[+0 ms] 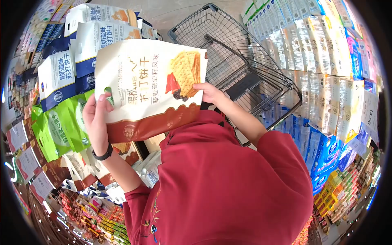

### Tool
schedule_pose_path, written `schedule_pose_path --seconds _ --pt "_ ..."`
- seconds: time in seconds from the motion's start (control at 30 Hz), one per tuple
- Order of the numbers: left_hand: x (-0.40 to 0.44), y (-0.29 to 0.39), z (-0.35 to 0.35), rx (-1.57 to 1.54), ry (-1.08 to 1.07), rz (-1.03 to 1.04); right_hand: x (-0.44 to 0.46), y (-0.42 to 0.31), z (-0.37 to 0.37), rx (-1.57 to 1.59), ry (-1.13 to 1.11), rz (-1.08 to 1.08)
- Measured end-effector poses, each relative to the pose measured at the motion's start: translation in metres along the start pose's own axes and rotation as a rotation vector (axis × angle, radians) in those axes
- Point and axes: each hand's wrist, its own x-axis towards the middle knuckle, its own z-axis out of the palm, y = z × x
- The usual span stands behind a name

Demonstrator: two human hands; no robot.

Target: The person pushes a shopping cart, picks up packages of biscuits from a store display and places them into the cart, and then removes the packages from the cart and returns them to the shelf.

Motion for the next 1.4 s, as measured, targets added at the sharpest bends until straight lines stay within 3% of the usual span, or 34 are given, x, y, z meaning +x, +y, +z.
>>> schedule_pose_path --seconds 0.1,0.23,0.43,0.57,0.77,0.83,0.9,1.0,1.2,1.3,1.33,1.4 --pt "0.022 -0.025 0.017 -0.011 -0.162 0.046 -0.024 -0.023 -0.015 0.022 0.123 -0.064" --pt "0.042 -0.060 0.043 0.144 -0.039 0.144 -0.058 -0.047 -0.048 0.050 0.353 -0.233" --pt "0.036 -0.144 0.072 0.003 -0.082 -0.023 -0.086 -0.080 -0.114 -0.004 0.655 -0.389" --pt "-0.002 -0.255 0.086 0.258 -0.227 -0.168 -0.076 -0.089 -0.172 0.091 0.764 -0.427" --pt "-0.144 -0.468 0.067 0.124 -0.211 -0.632 -0.029 -0.097 -0.253 0.176 1.024 -0.405" --pt "-0.176 -0.465 0.063 0.054 -0.168 -0.911 -0.009 -0.099 -0.277 0.189 1.036 -0.418" --pt "-0.208 -0.474 0.054 -0.002 -0.146 -1.130 0.002 -0.101 -0.316 0.129 1.149 -0.291" --pt "-0.224 -0.460 0.056 0.035 -0.132 -1.249 0.028 -0.112 -0.327 0.089 1.168 -0.222" --pt "-0.197 -0.434 0.067 -0.076 -0.052 -1.067 0.055 -0.114 -0.382 -0.083 1.333 -0.056" --pt "-0.178 -0.423 0.075 -0.118 0.008 -1.008 0.032 -0.094 -0.520 -0.270 1.285 -0.025" --pt "-0.176 -0.423 0.076 -0.117 0.015 -0.981 0.040 -0.094 -0.490 0.025 1.302 -0.152" --pt "-0.174 -0.422 0.078 -0.114 0.023 -0.923 0.043 -0.093 -0.449 -0.095 1.313 -0.074"
